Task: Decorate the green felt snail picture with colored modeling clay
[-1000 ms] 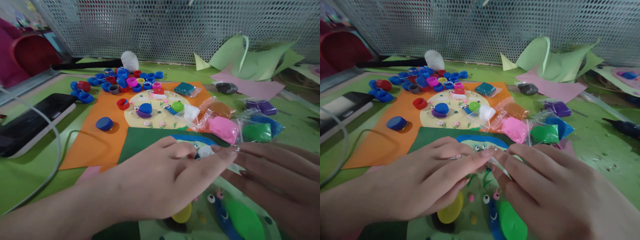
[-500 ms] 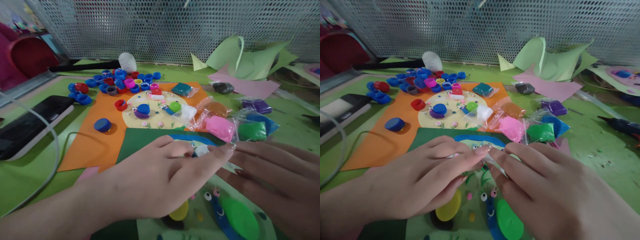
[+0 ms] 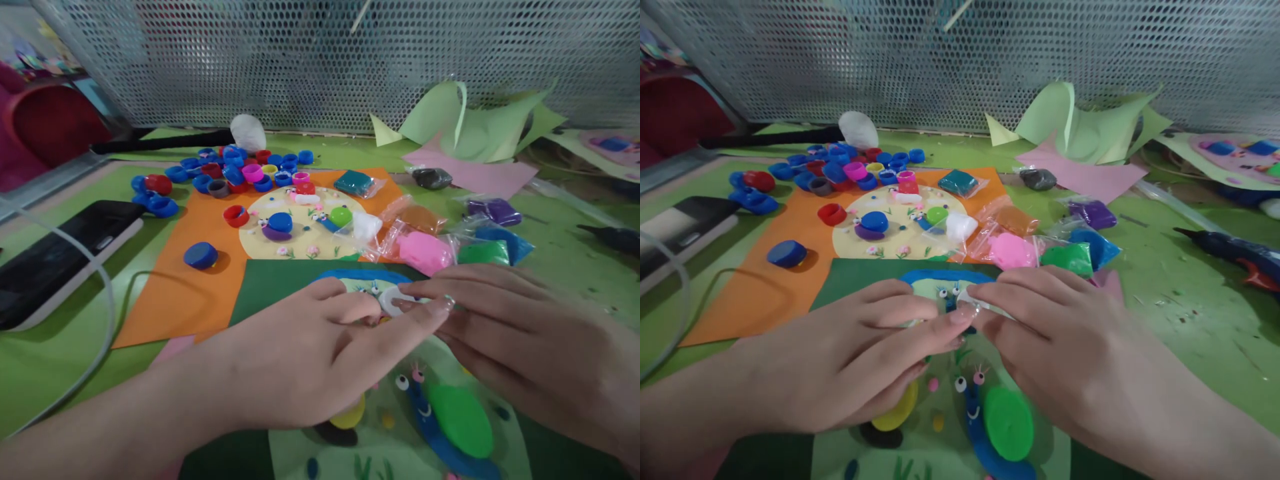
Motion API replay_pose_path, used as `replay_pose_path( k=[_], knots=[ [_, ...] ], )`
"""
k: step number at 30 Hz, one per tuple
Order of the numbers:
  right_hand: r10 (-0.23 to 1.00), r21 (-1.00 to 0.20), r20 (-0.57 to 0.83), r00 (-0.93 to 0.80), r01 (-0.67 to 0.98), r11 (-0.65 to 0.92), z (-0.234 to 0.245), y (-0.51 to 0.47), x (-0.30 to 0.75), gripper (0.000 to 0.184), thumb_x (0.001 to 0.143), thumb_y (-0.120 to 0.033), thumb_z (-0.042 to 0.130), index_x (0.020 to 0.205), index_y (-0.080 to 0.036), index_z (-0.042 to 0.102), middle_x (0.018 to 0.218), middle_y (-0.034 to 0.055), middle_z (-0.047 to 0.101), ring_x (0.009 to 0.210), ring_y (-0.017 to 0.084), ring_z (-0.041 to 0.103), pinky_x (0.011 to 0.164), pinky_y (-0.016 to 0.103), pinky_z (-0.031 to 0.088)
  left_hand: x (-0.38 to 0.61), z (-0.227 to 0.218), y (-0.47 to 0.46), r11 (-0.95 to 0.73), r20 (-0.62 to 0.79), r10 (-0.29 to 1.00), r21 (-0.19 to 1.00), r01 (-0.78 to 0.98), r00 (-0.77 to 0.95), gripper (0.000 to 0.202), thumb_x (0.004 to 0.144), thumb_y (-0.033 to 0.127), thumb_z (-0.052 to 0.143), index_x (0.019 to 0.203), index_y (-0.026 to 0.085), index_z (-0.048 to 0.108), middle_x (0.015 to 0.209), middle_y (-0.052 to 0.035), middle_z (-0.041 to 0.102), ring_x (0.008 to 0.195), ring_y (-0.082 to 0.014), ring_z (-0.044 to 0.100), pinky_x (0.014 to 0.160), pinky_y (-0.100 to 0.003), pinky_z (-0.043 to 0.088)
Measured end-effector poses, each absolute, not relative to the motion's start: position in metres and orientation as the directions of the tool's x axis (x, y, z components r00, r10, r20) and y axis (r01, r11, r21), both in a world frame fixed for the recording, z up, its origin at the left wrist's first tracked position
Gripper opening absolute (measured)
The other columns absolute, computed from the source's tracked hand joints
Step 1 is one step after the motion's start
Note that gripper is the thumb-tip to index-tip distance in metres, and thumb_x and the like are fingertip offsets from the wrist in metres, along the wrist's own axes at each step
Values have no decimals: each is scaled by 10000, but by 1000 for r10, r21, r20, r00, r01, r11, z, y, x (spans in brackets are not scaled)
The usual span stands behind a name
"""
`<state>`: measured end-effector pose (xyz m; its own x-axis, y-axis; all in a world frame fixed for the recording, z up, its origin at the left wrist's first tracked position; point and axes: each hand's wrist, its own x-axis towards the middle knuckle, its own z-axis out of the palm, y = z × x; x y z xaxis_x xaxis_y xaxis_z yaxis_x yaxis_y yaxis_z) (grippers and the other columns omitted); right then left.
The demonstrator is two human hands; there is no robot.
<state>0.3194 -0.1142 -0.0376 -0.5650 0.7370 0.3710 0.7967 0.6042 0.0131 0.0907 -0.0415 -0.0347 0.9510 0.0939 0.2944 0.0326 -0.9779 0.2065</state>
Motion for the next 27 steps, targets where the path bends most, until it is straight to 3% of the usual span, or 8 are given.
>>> replay_pose_path(
  k=[6,12,27],
  knots=[
    [715,-49,387,-582,762,646,-41,-109,315,202,900,-210,411,1018,-213,575,1074,47,597,1064,191,501,897,328,444,90,-32,-40,-944,298,134,328,31,945,544,858,33,392,1350,30,159,985,-106,659,947,-210,559,839,-375,423],
    [797,-141,283,-533,799,585,-49,-101,305,376,853,-307,520,1208,-190,481,1188,79,538,1154,232,439,916,392,455,83,-23,-38,-862,344,392,461,210,854,584,861,51,400,1386,117,154,987,-27,673,1025,-172,532,911,-302,378],
    [819,-118,227,-528,819,561,-50,-93,296,408,837,-305,527,1224,-198,448,1240,101,512,1123,266,469,878,451,472,80,-20,-42,-883,342,399,392,257,851,534,856,74,380,1364,94,217,902,-41,673,972,-197,526,903,-359,394]
  ],
)
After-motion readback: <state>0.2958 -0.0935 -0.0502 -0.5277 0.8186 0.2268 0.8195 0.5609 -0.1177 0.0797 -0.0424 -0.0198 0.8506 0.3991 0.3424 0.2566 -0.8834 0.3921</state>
